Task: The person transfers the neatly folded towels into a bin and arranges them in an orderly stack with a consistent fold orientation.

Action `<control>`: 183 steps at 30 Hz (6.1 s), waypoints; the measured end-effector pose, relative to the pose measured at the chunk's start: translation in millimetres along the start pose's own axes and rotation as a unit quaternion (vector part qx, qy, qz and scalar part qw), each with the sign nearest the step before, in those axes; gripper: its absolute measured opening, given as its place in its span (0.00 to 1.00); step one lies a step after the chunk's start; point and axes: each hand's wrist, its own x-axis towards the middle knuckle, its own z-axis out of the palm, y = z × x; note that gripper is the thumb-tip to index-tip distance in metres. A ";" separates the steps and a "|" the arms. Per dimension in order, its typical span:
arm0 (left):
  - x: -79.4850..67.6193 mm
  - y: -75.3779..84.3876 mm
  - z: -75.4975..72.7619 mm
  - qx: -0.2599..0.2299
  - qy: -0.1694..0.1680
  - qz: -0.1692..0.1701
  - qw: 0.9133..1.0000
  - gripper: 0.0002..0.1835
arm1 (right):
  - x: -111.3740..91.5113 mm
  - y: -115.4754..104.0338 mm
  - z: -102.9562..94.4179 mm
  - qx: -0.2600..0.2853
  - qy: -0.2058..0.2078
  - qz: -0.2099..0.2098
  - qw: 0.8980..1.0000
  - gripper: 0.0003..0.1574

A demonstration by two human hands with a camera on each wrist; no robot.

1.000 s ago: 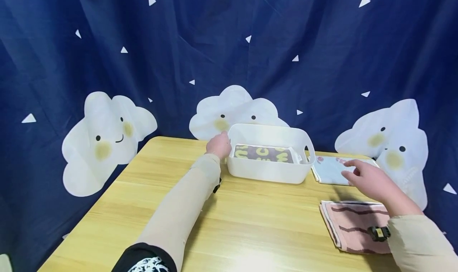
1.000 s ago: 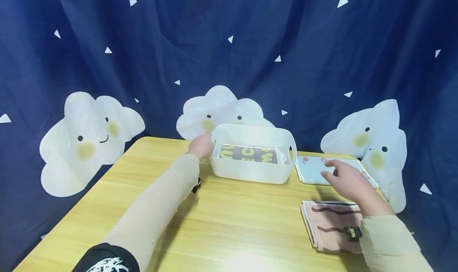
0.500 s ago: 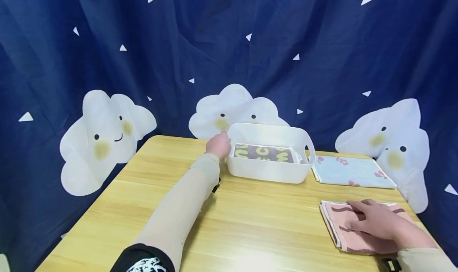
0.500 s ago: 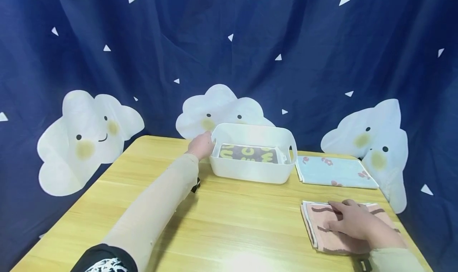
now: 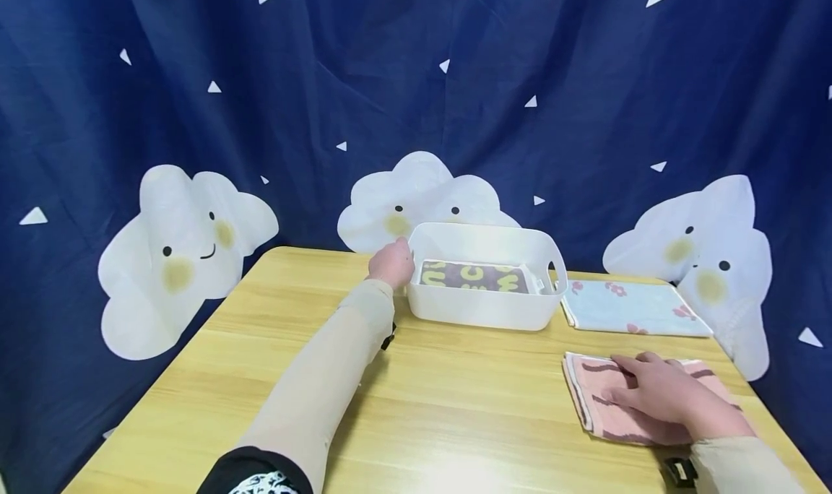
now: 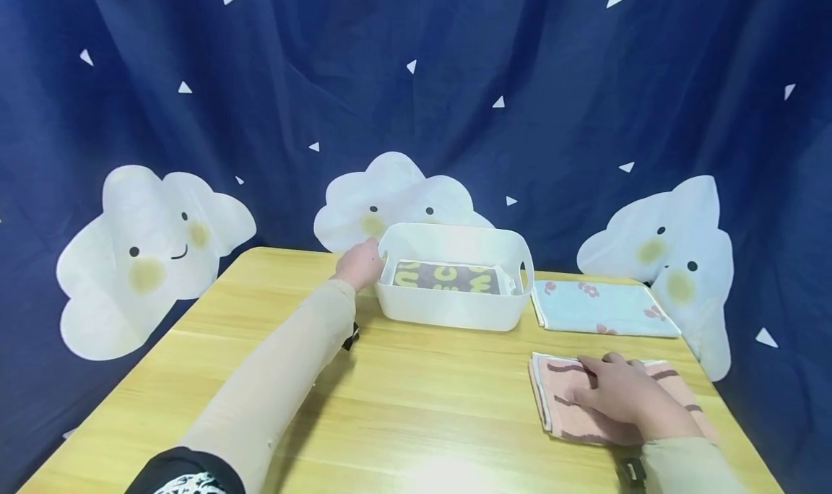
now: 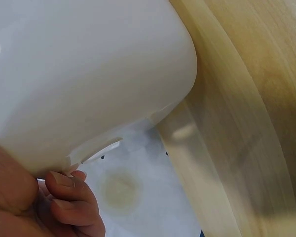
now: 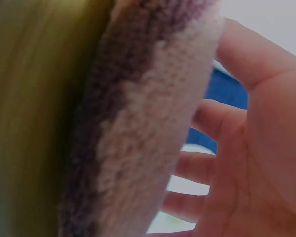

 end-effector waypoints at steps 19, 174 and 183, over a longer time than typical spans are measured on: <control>1.3 -0.4 -0.8 -0.002 -0.004 -0.004 1.000 0.22 | 35.8 -125.1 4.5 -0.025 0.009 -0.041 0.999 0.49; 13.7 18.1 -17.8 -0.008 -0.033 0.080 0.996 0.21 | 156.7 -81.5 -107.3 0.165 0.071 0.008 0.984 0.23; 14.9 13.3 -17.2 0.010 -0.022 0.085 0.996 0.19 | 158.6 -83.7 -103.3 0.150 0.080 0.017 0.985 0.20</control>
